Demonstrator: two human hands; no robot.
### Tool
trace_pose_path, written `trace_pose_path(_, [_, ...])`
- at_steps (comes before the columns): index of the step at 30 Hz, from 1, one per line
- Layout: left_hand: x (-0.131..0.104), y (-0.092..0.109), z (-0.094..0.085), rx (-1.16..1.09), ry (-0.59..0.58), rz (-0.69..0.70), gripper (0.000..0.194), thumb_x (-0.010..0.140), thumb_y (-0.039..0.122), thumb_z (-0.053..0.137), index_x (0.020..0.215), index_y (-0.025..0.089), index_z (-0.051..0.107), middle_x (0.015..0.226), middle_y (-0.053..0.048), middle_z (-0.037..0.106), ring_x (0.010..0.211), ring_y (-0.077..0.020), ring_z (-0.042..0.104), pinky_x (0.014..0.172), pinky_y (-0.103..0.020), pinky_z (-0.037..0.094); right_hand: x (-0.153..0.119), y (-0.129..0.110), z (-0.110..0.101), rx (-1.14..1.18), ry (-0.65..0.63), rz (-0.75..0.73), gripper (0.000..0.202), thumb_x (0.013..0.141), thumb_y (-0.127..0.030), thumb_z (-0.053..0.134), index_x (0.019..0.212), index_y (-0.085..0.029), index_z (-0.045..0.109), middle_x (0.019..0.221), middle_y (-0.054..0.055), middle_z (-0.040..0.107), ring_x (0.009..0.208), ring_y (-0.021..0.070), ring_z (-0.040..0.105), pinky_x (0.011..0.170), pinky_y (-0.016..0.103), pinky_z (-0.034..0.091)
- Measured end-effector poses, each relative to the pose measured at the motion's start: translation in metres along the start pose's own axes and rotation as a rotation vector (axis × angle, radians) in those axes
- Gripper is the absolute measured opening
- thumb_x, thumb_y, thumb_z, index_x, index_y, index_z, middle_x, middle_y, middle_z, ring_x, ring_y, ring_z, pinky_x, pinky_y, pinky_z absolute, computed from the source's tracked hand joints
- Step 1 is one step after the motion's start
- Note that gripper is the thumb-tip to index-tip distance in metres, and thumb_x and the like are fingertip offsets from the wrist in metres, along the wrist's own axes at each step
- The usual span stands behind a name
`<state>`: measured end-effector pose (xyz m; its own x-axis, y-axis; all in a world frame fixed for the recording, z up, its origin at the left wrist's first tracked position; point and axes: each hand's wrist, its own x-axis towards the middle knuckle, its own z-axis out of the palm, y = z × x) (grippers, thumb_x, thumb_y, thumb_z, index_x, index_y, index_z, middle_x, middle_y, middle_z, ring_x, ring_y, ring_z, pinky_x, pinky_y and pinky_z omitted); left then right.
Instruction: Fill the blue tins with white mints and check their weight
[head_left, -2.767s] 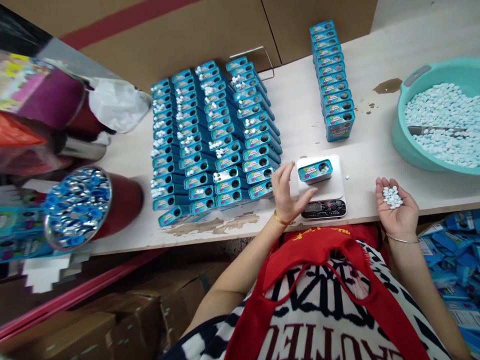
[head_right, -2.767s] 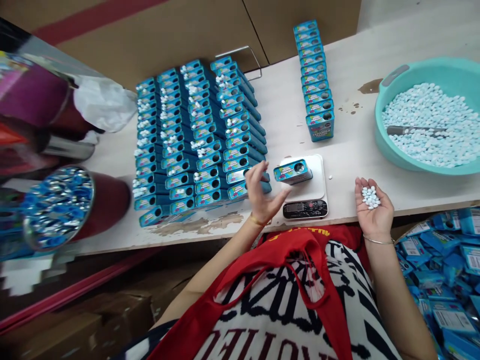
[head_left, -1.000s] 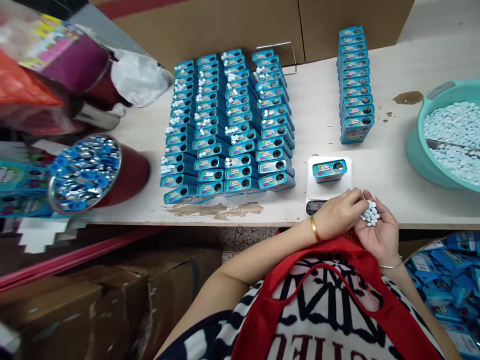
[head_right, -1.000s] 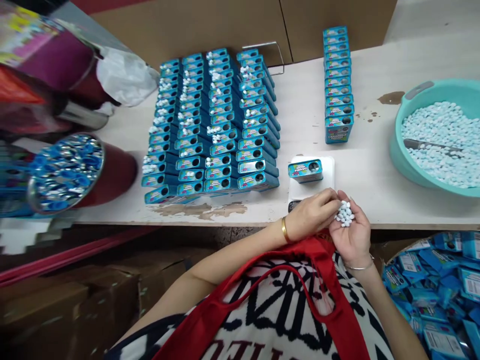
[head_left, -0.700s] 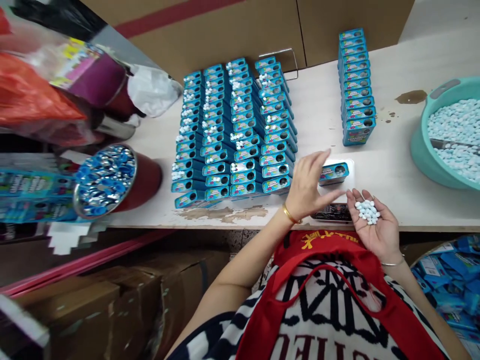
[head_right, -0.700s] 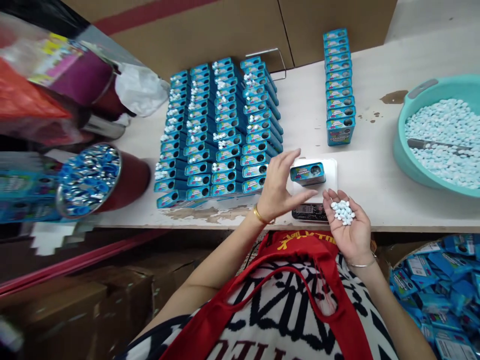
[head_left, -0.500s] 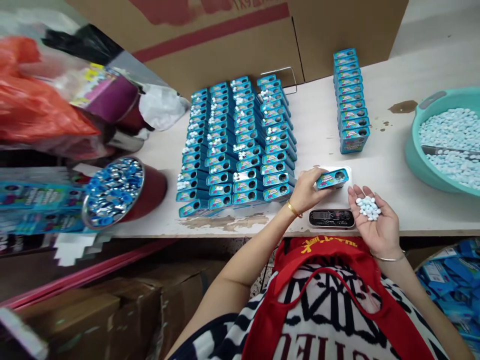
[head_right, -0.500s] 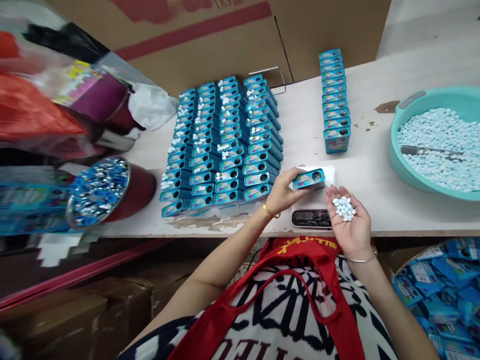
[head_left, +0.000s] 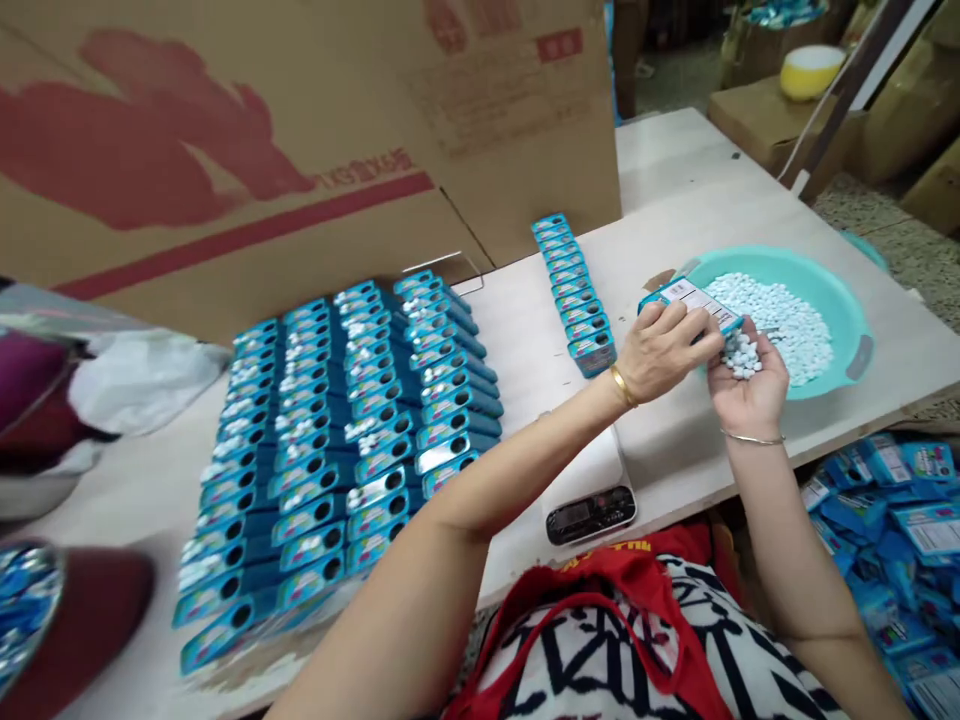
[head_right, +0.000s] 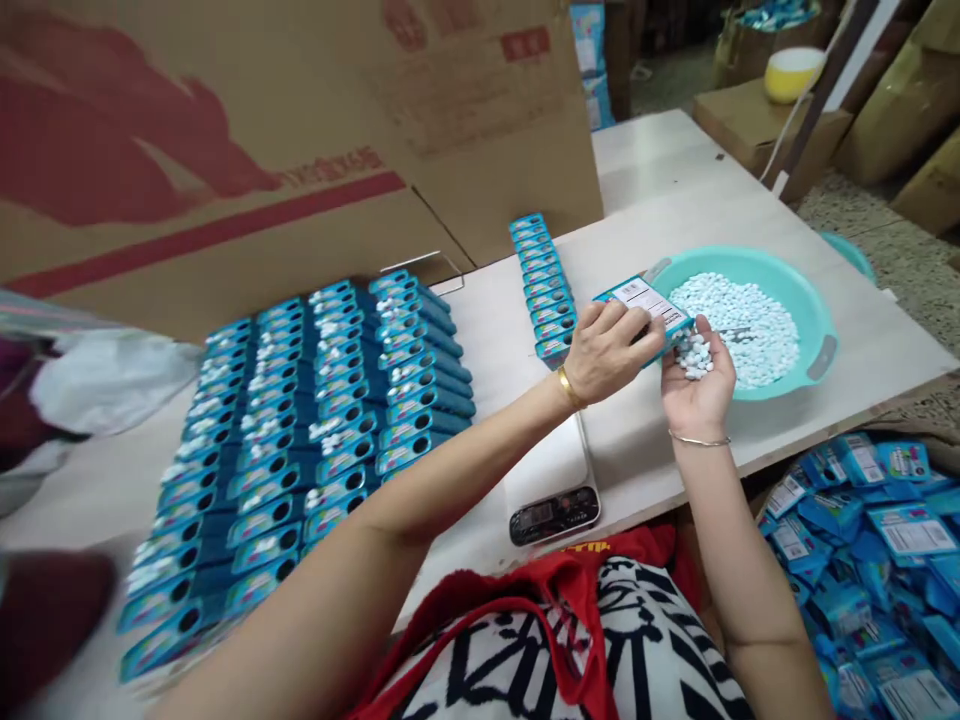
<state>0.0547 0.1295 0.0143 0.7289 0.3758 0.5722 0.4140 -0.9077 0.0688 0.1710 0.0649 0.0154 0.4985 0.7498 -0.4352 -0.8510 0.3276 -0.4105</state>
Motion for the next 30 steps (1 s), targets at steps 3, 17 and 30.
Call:
trace_pose_path(3, [0.009, -0.004, 0.019, -0.006, -0.016, -0.035, 0.031, 0.101, 0.026, 0.032, 0.107, 0.024, 0.062, 0.096, -0.009, 0.065, 0.091, -0.0226, 0.056, 0.08, -0.039, 0.034, 0.015, -0.003, -0.004, 0.013, 0.036, -0.006, 0.025, 0.093, -0.022, 0.045, 0.086, -0.017, 0.068, 0.087, 0.002, 0.071, 0.084, 0.0108, 0.068, 0.076, 0.023, 0.058])
trace_pose_path(17, [-0.076, -0.013, -0.034, -0.556, 0.073, -0.473, 0.045, 0.084, 0.056, 0.065, 0.107, 0.018, 0.055, 0.099, -0.004, 0.063, 0.088, -0.0168, 0.059, 0.077, -0.03, 0.046, -0.024, -0.003, -0.028, -0.046, -0.112, 0.127, 0.03, 0.097, -0.023, 0.038, 0.094, -0.017, 0.067, 0.104, 0.006, 0.073, 0.116, 0.0162, 0.065, 0.096, 0.032, 0.057])
trace_pose_path(30, [-0.23, 0.002, -0.058, -0.539, 0.012, -0.691, 0.043, 0.087, 0.052, 0.064, 0.111, 0.018, 0.056, 0.105, -0.007, 0.065, 0.097, -0.0179, 0.062, 0.086, -0.033, 0.051, -0.093, 0.051, -0.084, -0.259, -0.049, 0.422, 0.024, 0.093, -0.022, 0.046, 0.099, -0.014, 0.067, 0.107, 0.013, 0.073, 0.121, 0.0224, 0.063, 0.097, 0.037, 0.057])
